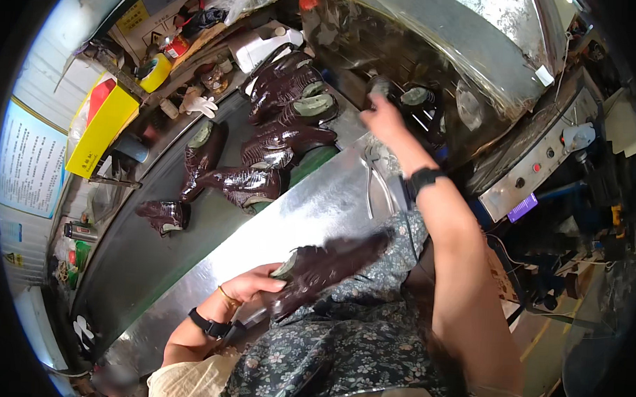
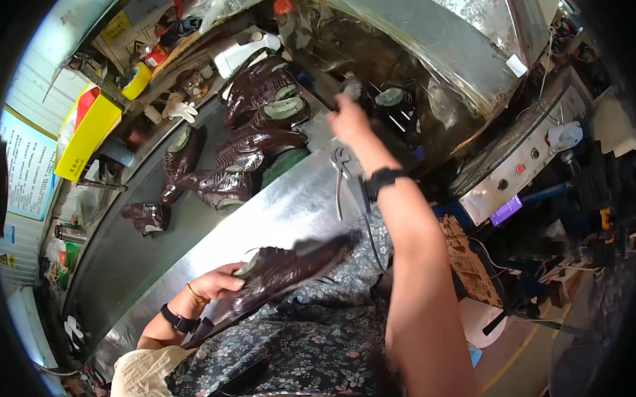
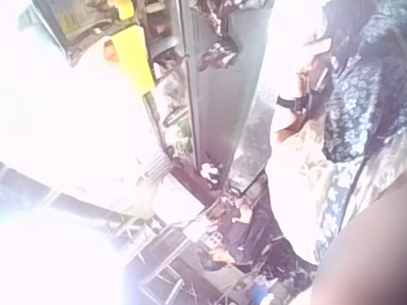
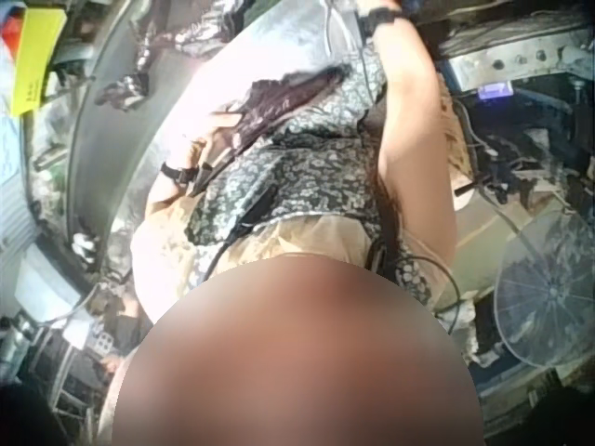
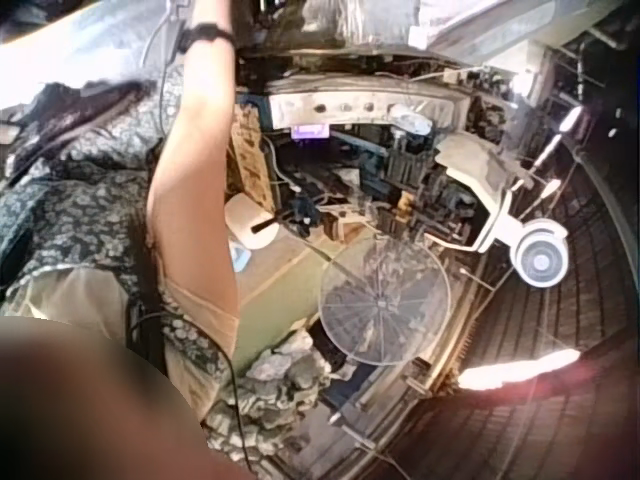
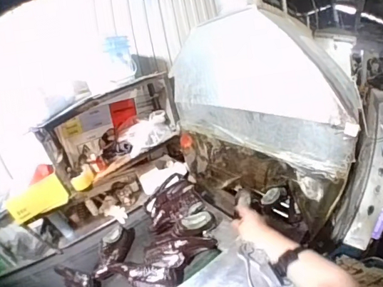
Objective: Inspecting and preparing shoe components for assembly in a manufacturing environment.
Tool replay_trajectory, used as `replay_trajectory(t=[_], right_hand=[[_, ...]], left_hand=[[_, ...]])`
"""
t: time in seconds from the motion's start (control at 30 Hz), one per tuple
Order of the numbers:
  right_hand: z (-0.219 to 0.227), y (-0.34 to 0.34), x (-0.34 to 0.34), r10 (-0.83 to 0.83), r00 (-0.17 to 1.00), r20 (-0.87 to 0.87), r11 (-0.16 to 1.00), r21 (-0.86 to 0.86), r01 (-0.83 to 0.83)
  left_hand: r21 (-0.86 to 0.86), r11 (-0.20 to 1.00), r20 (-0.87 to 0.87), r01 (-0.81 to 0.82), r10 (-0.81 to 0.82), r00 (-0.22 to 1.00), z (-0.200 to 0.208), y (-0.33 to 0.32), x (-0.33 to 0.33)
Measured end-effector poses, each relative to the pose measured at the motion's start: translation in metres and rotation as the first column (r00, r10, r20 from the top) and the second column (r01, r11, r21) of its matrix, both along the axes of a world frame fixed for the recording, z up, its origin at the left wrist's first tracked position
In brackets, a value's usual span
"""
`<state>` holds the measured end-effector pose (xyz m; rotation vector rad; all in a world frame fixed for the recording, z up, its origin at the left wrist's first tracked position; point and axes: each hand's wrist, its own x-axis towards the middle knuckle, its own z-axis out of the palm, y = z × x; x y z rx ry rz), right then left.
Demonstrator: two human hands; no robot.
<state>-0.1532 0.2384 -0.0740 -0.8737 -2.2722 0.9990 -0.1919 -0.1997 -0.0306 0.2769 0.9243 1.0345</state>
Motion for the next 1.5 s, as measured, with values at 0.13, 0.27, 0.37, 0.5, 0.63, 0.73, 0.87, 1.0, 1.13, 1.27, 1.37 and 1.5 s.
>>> replay_trajectory(t=[0.13, 0.27, 0.37, 0.5, 0.63, 0.73, 0.87, 1.0, 1.13, 1.27, 1.37, 1.5], right_hand=[[0.006, -0.16, 0.103, 0.723, 0.625, -0.294, 0.454, -0.479, -0.751], [0.02, -0.255, 0.261, 0.662, 0.699, 0.271, 0.744, -0.35, -0.569], [0.02, -0.285, 0.307, 0.403, 0.866, 0.294, 0.849, -0.475, -0.234], [0.034, -0.28, 0.364, -0.246, 0.893, -0.377, 0.603, -0.781, -0.164], [0.082, -0.229, 0.468, -0.523, 0.759, -0.388, 0.813, -0.494, 0.308], [0.126, -0.153, 0.547, -0.645, 0.708, -0.286, 0.688, 0.185, 0.702], [0.173, -0.071, 0.624, -0.908, 0.406, -0.101, 0.299, 0.521, 0.799], [0.198, -0.02, 0.661, -0.967, 0.246, 0.069, 0.25, 0.452, 0.857], [0.218, -0.009, 0.68, -0.898, 0.375, 0.23, 0.431, 0.287, 0.856], [0.229, -0.019, 0.677, -0.85, 0.443, 0.286, 0.523, 0.345, 0.78], [0.232, -0.024, 0.664, -0.873, 0.325, 0.363, 0.478, 0.51, 0.715], [0.235, -0.021, 0.656, -0.896, 0.301, 0.326, 0.426, 0.447, 0.787]], left_hand=[[-0.185, 0.982, 0.349, -0.044, 0.108, 0.931, -0.011, -0.037, 0.015], [-0.264, 0.863, 0.138, -0.431, 0.476, 0.868, -0.031, -0.003, 0.06], [-0.272, 0.675, 0.192, -0.686, 0.737, 0.648, -0.033, 0.074, 0.106], [0.26, 0.897, 0.099, -0.357, 0.343, 0.934, -0.007, 0.145, 0.152], [0.524, 0.753, -0.282, 0.398, -0.287, 0.915, 0.009, 0.138, 0.169], [0.358, 0.75, -0.431, 0.555, -0.394, 0.811, -0.008, 0.111, 0.168], [0.116, 0.875, -0.639, 0.471, -0.297, 0.709, -0.043, 0.09, 0.161], [0.147, 0.909, -0.589, 0.39, -0.236, 0.772, -0.056, 0.088, 0.158], [0.161, 0.908, -0.613, 0.388, -0.216, 0.76, -0.051, 0.09, 0.162], [0.176, 0.883, -0.621, 0.435, -0.243, 0.745, -0.047, 0.092, 0.169], [0.196, 0.857, -0.655, 0.477, -0.248, 0.714, -0.048, 0.091, 0.171], [0.247, 0.835, -0.634, 0.491, -0.244, 0.734, -0.046, 0.089, 0.169]])
